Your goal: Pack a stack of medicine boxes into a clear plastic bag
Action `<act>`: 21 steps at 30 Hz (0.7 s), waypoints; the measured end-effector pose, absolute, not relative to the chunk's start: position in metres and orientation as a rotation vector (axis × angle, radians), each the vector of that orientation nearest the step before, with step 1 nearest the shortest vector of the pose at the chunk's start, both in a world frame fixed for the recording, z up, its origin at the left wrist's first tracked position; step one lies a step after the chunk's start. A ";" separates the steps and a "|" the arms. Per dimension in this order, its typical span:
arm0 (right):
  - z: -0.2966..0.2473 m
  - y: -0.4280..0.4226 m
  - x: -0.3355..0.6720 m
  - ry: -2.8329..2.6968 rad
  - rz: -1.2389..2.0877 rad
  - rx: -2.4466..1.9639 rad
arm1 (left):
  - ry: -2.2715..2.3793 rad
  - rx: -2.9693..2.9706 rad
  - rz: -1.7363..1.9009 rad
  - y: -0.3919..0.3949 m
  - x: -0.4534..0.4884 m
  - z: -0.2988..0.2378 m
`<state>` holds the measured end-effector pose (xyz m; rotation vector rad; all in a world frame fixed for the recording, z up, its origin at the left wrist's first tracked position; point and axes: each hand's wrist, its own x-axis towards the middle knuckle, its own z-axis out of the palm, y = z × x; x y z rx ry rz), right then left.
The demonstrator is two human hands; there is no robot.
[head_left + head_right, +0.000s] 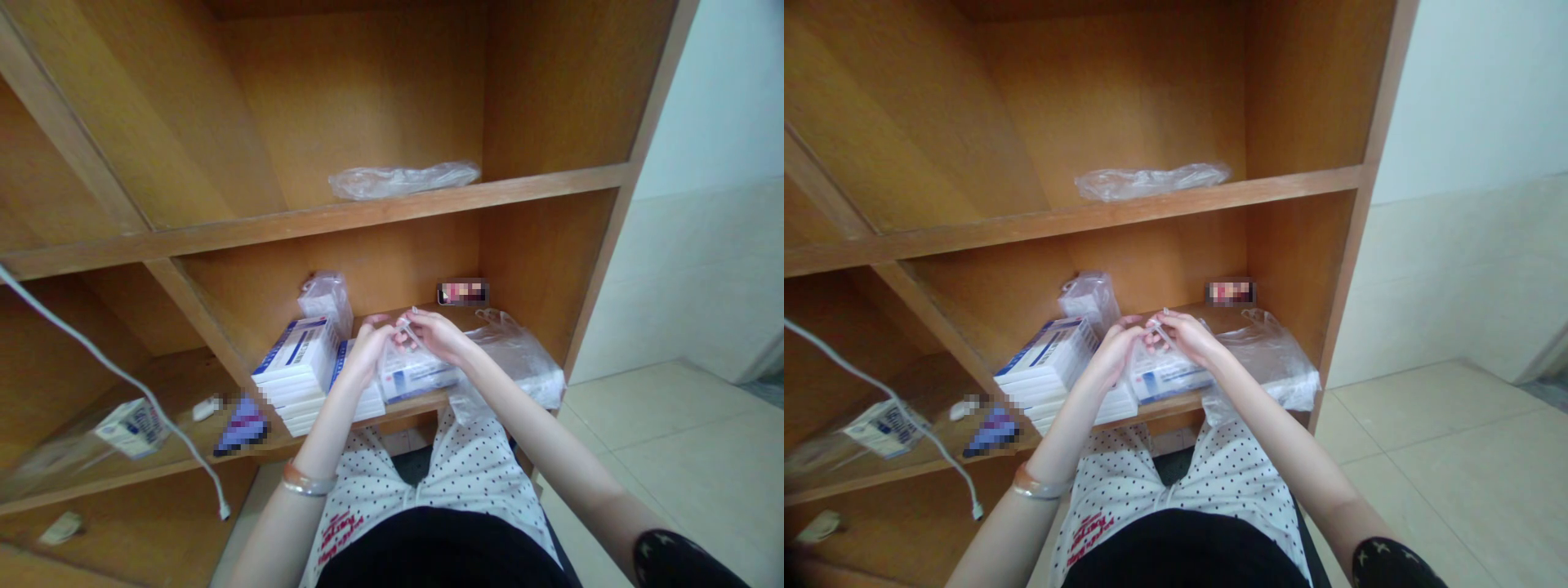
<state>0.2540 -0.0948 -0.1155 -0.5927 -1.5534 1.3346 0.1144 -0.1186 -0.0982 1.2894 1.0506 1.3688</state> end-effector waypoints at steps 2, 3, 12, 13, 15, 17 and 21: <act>-0.114 -0.099 0.258 -1.757 1.227 -0.548 | 1.094 1.239 1.382 -0.116 0.107 -0.095; -0.114 -0.102 0.259 -1.871 1.111 -0.559 | 1.116 1.227 1.388 -0.114 0.104 -0.094; -0.116 -0.123 0.256 -2.157 -0.012 -1.142 | 1.124 1.357 1.249 -0.112 0.093 -0.100; -0.118 -0.123 0.256 -2.162 -0.007 -1.149 | 1.108 1.381 1.237 -0.112 0.094 -0.101; -0.123 -0.121 0.255 -2.152 0.023 -1.150 | 1.094 1.422 1.268 -0.113 0.096 -0.103; -0.127 -0.119 0.256 -2.125 0.048 -1.137 | 1.111 1.458 1.323 -0.112 0.099 -0.106; -0.132 -0.117 0.259 -2.064 0.043 -1.116 | 1.138 1.573 1.331 -0.108 0.104 -0.112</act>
